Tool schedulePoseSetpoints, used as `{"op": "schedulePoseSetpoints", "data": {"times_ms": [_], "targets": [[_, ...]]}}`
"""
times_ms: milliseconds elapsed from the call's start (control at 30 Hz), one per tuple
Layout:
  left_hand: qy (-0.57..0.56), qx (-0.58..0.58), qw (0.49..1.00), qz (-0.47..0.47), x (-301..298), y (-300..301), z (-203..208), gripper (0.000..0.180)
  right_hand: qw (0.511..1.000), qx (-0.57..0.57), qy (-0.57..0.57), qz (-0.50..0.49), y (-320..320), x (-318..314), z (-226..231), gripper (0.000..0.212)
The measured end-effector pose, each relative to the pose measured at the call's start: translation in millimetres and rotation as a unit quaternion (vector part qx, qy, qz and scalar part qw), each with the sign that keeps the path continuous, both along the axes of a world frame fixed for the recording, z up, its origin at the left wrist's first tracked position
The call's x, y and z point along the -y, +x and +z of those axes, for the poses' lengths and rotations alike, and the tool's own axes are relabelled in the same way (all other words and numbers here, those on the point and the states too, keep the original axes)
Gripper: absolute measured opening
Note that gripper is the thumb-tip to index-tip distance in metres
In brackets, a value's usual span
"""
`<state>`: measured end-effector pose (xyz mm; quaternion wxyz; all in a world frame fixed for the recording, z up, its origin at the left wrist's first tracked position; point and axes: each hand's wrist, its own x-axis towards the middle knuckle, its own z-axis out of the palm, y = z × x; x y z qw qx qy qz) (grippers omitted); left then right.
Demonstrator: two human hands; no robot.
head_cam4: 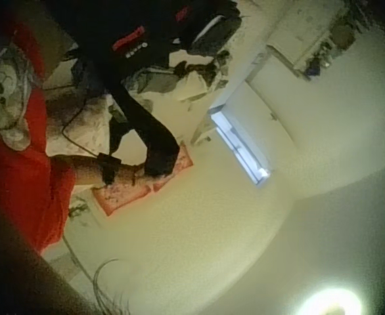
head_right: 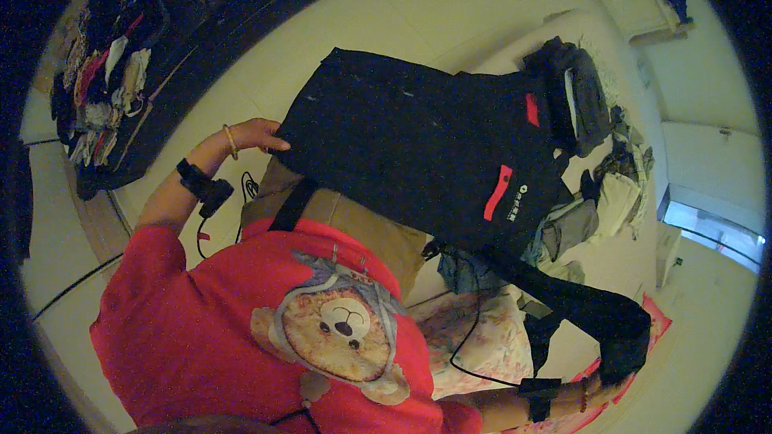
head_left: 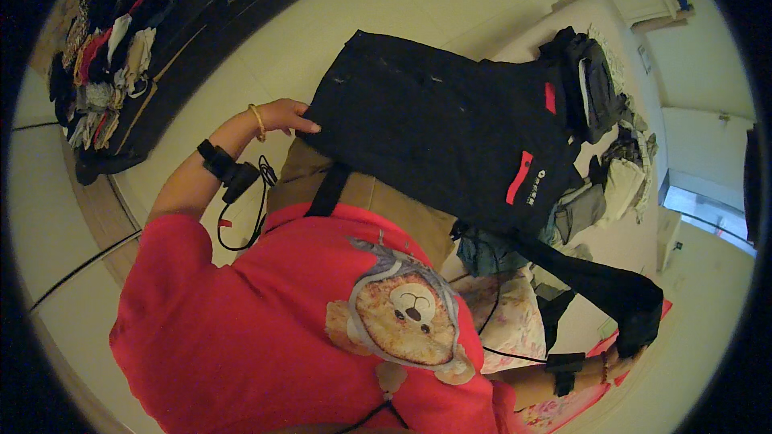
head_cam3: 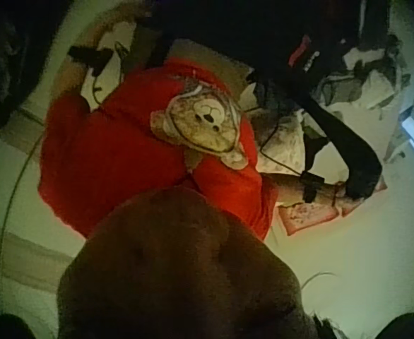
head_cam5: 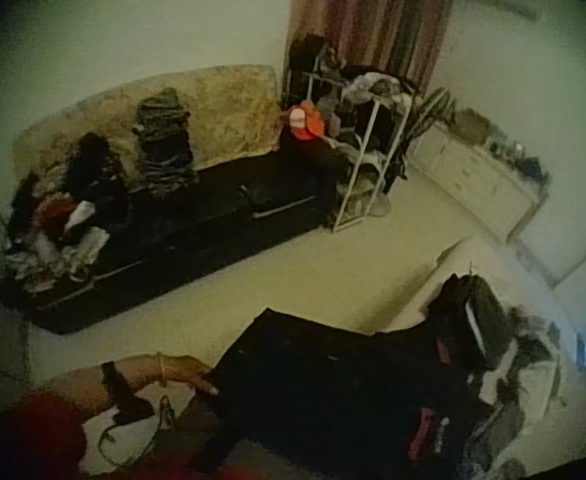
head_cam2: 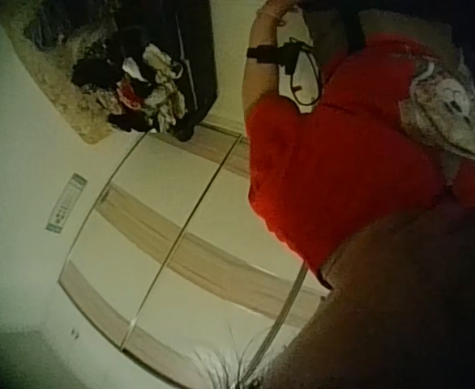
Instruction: The person folds several garments on a bed, including a black shirt with red accents, a pair of jeans, and other dark and light-colored items. Each item is smoothed, folded, and stacked in sequence.
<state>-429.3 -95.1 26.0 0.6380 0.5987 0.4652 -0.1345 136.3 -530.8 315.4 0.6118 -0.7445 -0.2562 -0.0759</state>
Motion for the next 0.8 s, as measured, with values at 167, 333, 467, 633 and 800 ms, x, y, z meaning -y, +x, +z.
{"op": "schedulePoseSetpoints", "data": {"times_ms": [167,333,467,633,800], "targets": [[0.149,-0.054,0.986,-0.049,-18,1,22,0.038,1.000,-0.005,0.000,0.006,2,-4,-3,0.043],[0.310,0.028,0.950,0.035,-51,28,27,0.041,1.000,-0.007,-0.002,0.014,1,-8,-5,0.043],[0.060,-0.082,0.994,0.025,-45,25,28,0.037,1.000,-0.015,-0.003,0.019,0,-8,-6,0.043],[0.470,0.112,0.867,-0.121,-28,1,35,0.054,1.000,-0.017,-0.013,0.019,4,-12,-6,0.044],[0.400,0.161,0.849,-0.305,-8,6,20,0.041,0.999,-0.016,-0.014,0.027,6,-18,-4,0.044]]}}
